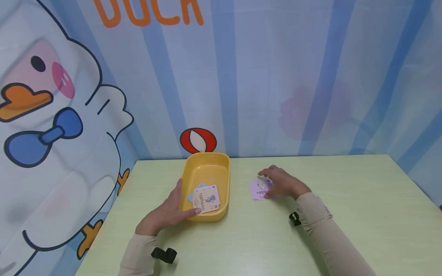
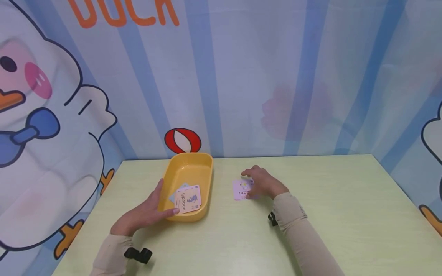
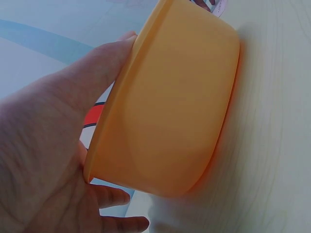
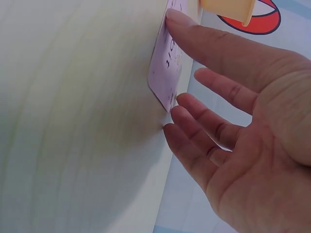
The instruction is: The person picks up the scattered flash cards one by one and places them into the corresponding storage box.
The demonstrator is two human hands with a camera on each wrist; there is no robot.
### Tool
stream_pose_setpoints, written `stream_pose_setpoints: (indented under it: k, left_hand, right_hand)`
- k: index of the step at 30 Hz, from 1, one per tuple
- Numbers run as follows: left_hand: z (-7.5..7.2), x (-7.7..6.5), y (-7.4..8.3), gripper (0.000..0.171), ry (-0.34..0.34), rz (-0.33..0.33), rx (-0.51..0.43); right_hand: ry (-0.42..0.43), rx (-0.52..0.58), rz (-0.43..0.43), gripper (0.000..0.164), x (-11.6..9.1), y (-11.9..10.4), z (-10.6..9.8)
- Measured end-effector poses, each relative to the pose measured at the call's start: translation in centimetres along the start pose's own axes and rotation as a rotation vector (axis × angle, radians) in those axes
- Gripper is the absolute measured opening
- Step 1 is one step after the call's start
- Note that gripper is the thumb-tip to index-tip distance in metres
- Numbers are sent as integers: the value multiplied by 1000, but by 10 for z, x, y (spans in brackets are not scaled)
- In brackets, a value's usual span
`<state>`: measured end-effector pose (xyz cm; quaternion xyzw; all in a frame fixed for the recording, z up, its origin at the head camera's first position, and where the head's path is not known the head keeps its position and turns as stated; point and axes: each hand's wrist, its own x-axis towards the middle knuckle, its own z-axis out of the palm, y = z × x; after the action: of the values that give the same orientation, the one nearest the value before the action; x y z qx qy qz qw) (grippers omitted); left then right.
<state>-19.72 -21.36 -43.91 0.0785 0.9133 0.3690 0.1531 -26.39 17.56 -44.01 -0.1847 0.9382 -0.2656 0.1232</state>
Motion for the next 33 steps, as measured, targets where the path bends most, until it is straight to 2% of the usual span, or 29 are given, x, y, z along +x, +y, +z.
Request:
stream_pose_setpoints:
  k: [6, 14, 33]
  left_hand:
    - [0, 0, 0, 125, 1, 9, -3]
    - [0, 0, 0, 123, 7, 30, -12]
    - [1, 0, 3, 125, 12, 6, -4]
  right_hand:
    - [10, 16, 26, 73, 0, -1, 1]
    - [22, 7, 12, 66, 1, 1, 2]
    - [51, 12, 16, 54, 1, 4, 2]
